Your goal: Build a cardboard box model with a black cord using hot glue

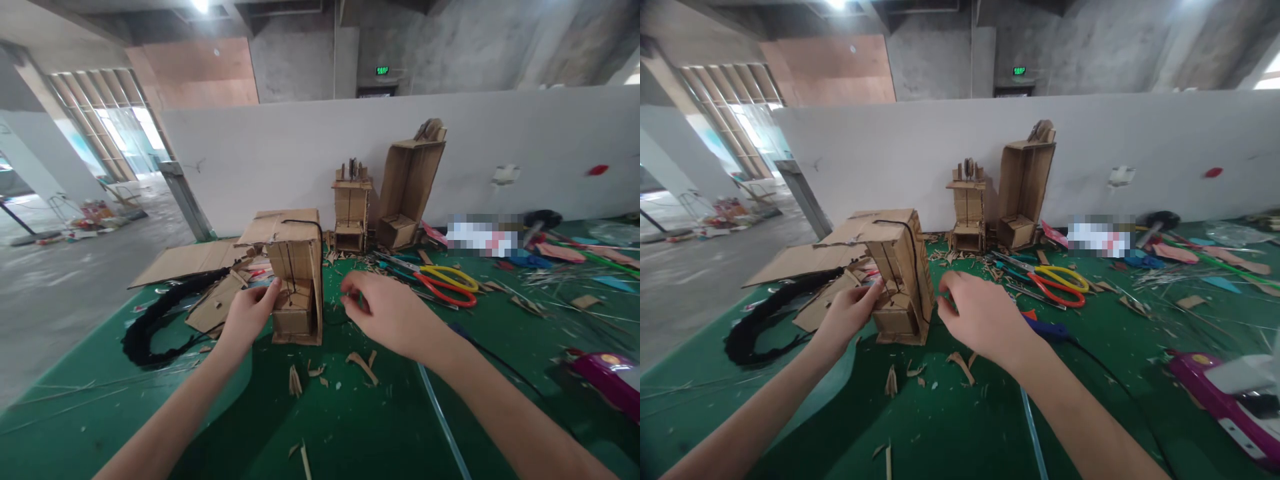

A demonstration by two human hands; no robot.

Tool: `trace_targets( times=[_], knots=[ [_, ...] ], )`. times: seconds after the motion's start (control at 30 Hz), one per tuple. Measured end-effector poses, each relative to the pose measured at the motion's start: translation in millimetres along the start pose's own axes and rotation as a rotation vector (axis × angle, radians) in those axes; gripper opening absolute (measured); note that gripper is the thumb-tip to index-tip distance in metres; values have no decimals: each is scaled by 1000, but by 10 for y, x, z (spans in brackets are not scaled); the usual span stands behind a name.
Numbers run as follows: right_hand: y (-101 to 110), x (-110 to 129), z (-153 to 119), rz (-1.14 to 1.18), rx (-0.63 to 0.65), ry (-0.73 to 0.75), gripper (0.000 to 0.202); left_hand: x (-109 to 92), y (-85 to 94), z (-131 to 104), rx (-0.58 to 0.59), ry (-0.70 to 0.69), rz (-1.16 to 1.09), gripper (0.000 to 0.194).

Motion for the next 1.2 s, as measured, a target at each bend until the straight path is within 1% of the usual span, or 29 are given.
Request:
trace_targets(
  times=[0.03, 0.1, 0.13, 0.17, 0.23, 0.3, 0.37, 0.47, 0.6, 0.67, 0.77, 0.83, 0.9, 0.93, 1.03, 1.1, 1.2],
  knots=[
    [-24, -48, -72, -70, 44, -6, 14, -77, 56, -3, -44, -109, 88, 42],
    [-75, -181, -217, -245, 117, -22, 14, -219, 147, -37, -112, -303, 166, 29],
    [-94, -266, -281, -349, 132, -32, 15, -272, 164, -55, -103, -379, 169, 26],
    [-113, -357, -335, -452, 138, -37, 19, -312, 160, -70, -61, -439, 163, 27],
    [-163, -586, -413, -614, 165, -103, 33, -358, 104, -96, 93, -523, 179, 30],
    [-218, -824, -458, -701, 201, -215, 45, -372, 52, -122, 229, -571, 225, 32],
    [-269, -972, -474, -716, 201, -273, 51, -379, 38, -141, 288, -607, 269, 32],
    [-308, -1059, -467, -717, 143, -297, 48, -383, 52, -156, 285, -646, 331, 33],
    [-302, -1125, -459, -702, 110, -333, 29, -370, 68, -164, 262, -699, 400, 36],
    [-268, -1134, -463, -668, 97, -318, 25, -359, 76, -160, 254, -719, 417, 36],
    [-156, -1061, -515, -604, 11, -219, 25, -347, 93, -154, 234, -733, 421, 35],
    [-48, -916, -607, -550, -98, -92, 26, -344, 105, -155, 205, -733, 418, 34],
    [40, -696, -743, -480, -199, 76, 30, -359, 113, -167, 161, -748, 417, 33],
    [57, -563, -817, -440, -222, 174, 30, -373, 110, -177, 138, -765, 417, 32],
    [33, -189, -965, -328, -231, 376, 22, -430, 89, -221, 71, -844, 418, 33],
    [-19, 3, -956, -282, -245, 426, 20, -460, 80, -248, 24, -893, 414, 34],
    [-174, 153, -784, -281, -197, 401, 17, -467, 86, -283, -42, -943, 390, 33]
  ],
)
Point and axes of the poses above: each hand's wrist, its own z-axis towards the middle knuckle, its own y-axis out of the back of the hand, x = y × z, the point moved 7 cm from there along z, towards the middle knuckle, and after that the axes turned 9 degrees about -y, right-handed, at the moved point
